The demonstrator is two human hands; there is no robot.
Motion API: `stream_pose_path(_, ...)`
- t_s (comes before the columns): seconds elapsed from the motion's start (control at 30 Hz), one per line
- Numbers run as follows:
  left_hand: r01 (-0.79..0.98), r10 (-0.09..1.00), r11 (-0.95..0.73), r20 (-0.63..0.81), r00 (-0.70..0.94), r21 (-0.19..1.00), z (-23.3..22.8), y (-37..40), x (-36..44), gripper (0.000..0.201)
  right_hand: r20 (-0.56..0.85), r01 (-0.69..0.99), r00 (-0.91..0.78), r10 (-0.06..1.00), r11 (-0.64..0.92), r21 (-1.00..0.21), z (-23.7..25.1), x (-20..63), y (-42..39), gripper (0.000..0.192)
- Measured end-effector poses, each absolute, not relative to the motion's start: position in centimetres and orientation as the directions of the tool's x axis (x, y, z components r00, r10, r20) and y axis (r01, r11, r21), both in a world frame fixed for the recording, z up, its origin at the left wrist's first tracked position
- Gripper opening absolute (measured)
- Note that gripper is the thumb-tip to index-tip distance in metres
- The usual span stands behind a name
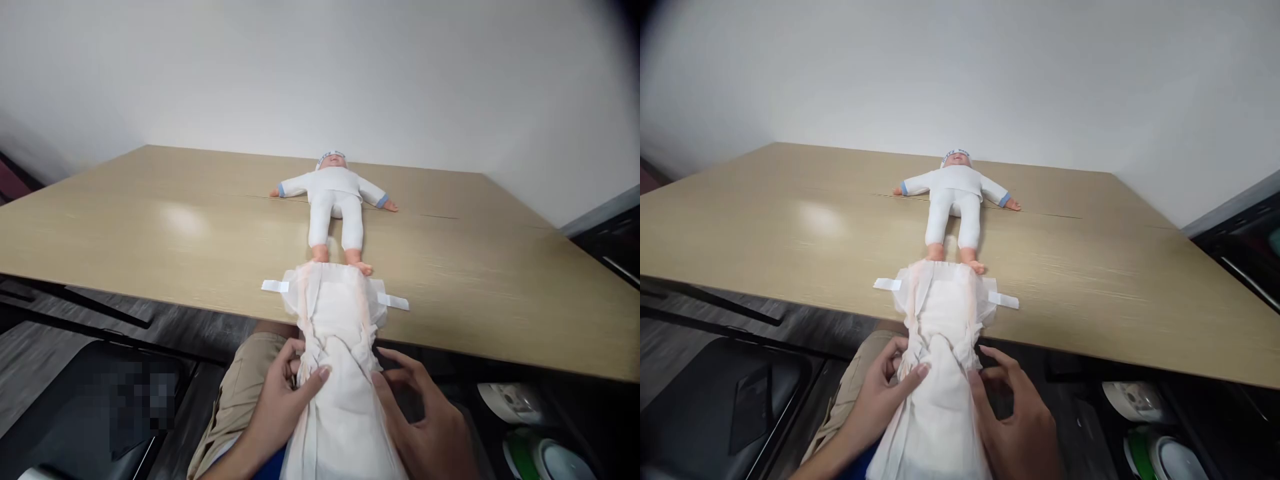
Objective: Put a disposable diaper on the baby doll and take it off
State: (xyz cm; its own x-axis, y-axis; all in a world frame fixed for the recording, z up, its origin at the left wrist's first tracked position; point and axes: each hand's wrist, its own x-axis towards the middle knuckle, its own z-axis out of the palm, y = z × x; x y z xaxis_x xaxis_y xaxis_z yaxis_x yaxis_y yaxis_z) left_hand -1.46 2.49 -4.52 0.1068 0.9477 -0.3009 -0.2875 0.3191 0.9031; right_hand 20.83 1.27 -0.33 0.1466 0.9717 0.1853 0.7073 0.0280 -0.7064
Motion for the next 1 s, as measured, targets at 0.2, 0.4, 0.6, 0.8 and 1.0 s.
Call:
stream_pose_path(0.2,-0.247,0.935,0.340,-0.299,0.190,0.907,-5.4,2.4,-1.3,0.047,0.464,0.772,-0.181,0.867,0.418,-0.480,1.3,18.3,7.4,0.039)
stream_pose_path(0.4,0.202,0.898,0.178,-0.243,0.367,0.963,-1.5,4.6,-6.0,0.034,0.245,0.785,-0.427,0.871,0.491,-0.378,0.1,15.7,13.4,0.063)
stream_pose_path(0.6,0.402,0.824,-0.162,-0.100,0.558,0.901,5.4,11.5,-12.4,0.021,0.234,0.805,-0.432,0.871,0.489,-0.337,-1.4,15.7,13.6,0.065)
stream_pose_path(0.8,0.598,0.673,-0.739,0.313,0.670,0.310,4.8,25.5,-8.9,0.057,0.256,0.816,-0.428,0.867,0.492,-0.304,-1.5,15.6,13.9,0.065)
stream_pose_path(1.0,0.311,0.316,-0.949,0.188,0.930,0.057,3.6,32.7,-3.7,0.101,0.273,0.820,-0.419,0.866,0.490,-0.297,-1.7,15.6,13.9,0.064)
